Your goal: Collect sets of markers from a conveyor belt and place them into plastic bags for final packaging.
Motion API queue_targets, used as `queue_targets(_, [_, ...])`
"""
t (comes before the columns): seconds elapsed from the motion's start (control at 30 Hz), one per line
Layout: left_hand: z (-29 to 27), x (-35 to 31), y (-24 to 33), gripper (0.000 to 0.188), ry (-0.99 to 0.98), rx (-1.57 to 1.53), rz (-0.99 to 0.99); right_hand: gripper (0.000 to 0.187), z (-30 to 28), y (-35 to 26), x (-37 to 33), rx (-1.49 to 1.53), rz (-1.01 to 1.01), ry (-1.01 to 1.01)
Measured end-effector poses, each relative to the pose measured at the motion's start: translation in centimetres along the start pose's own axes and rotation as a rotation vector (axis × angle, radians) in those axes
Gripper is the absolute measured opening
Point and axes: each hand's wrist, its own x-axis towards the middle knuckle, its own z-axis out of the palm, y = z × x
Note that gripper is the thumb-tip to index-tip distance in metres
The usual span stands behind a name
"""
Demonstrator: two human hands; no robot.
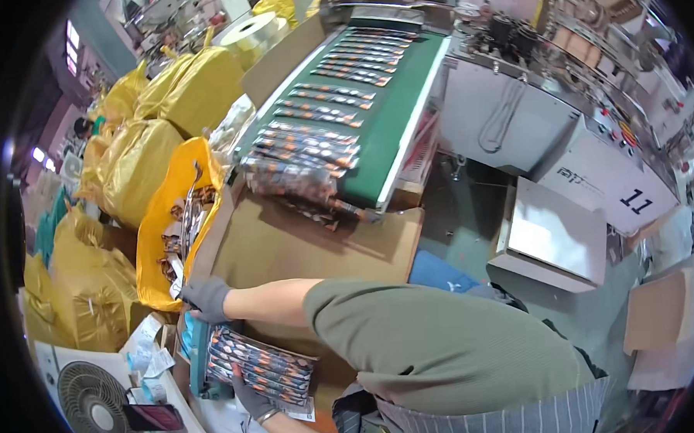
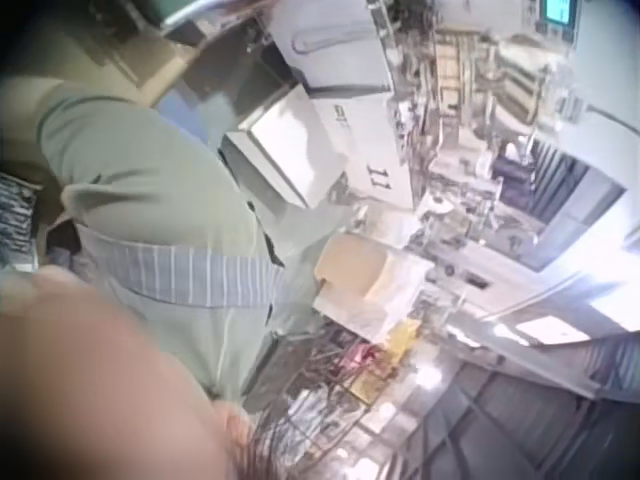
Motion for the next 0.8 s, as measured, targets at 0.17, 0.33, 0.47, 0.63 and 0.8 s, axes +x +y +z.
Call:
queue_targets(0.17, [1.3,-4.5,2.4,0.045,0.158,0.549,0.261,0.082,-1.4,5.3,-18.7,-0.003,-0.065,0.065])
queue_targets(0.33, [-9.7,-5.6,4.4,0.029,0.219,1.392,0.687,0.068,-4.4,12.5,-32.0,-0.264,-0.34,0.145])
queue_targets(0.47, [-2.6,-3.8,4.2,0.03,0.096,1.384,0.824,0.059,-4.9,11.7,-32.8,-0.287,-0.357,0.213])
queue_targets(0.63, [4.2,-6.3,1.3,0.03,0.073,1.325,0.972,0.057,-6.5,12.1,-34.1,-0.271,-0.352,0.214])
queue_targets(0.8, [8.1,-10.2,-0.4,0.031,0.139,1.257,1.104,0.076,-11.7,3.3,-31.4,0.523,0.335,-0.095])
